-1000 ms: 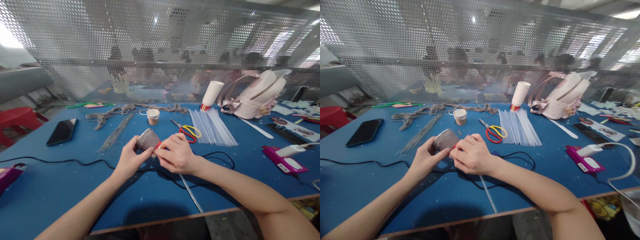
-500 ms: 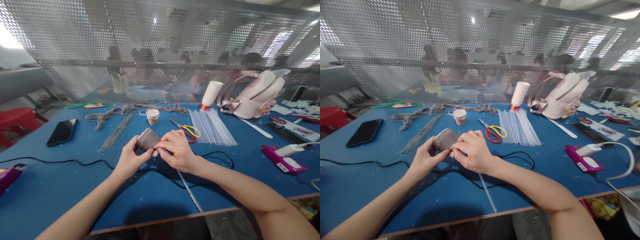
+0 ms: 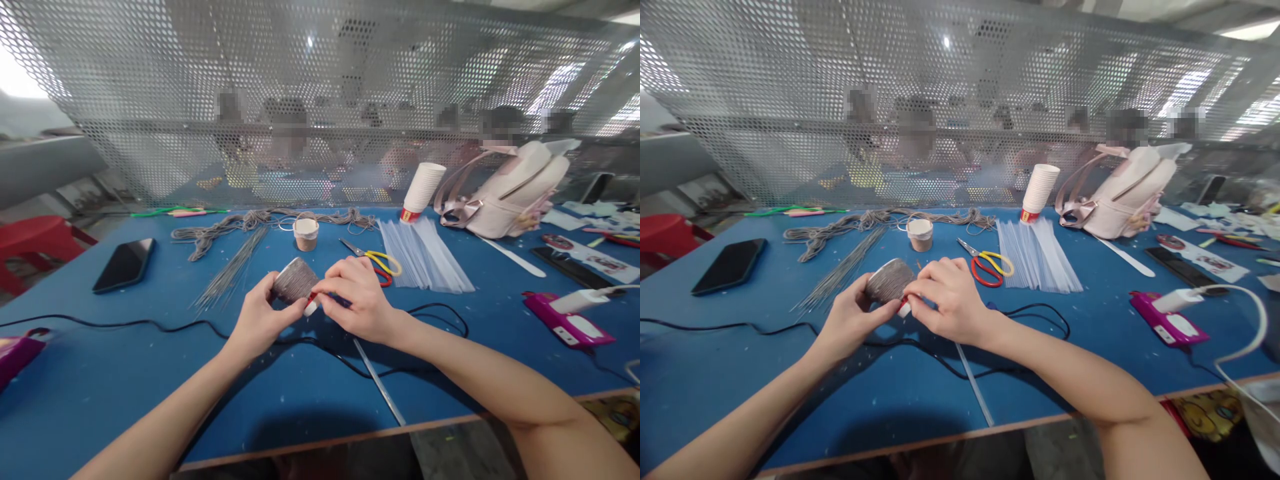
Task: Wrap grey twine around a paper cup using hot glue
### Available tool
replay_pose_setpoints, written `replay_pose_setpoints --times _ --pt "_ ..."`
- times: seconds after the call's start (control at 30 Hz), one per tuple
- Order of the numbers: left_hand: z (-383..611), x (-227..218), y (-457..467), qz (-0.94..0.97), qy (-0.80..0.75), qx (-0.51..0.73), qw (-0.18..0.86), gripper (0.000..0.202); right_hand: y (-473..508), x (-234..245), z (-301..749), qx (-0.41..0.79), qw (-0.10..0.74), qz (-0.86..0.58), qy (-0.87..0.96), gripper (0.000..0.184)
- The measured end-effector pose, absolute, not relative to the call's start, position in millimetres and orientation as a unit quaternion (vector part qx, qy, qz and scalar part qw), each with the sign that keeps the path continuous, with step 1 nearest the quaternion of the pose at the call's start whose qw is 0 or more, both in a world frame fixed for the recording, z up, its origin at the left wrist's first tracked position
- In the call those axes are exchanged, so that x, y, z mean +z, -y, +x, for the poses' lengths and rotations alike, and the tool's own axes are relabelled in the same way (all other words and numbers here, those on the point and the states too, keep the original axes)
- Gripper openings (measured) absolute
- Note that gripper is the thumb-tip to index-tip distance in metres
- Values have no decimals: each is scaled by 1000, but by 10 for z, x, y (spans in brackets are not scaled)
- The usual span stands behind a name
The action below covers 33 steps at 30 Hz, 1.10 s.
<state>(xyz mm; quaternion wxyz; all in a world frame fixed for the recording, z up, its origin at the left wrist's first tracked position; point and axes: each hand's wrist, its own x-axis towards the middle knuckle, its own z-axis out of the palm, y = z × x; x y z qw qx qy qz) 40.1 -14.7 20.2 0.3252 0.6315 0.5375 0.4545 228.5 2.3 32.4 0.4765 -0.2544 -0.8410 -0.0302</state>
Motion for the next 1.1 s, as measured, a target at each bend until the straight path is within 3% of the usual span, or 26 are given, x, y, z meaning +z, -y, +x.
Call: replay_pose_setpoints --times 0.17,0.5,0.9,1.1 --pt "397 215 142 626 -525 467 338 28 -24 292 2285 -172 435 -199 861 17" --pt "382 191 136 635 -504 478 337 26 -42 275 2303 -195 445 -210 849 15" --pt "380 190 133 640 -522 464 322 22 -71 305 2307 63 482 -278 829 16" --pt "392 230 128 629 -541 459 318 26 -59 257 2325 -102 445 -212 864 17"
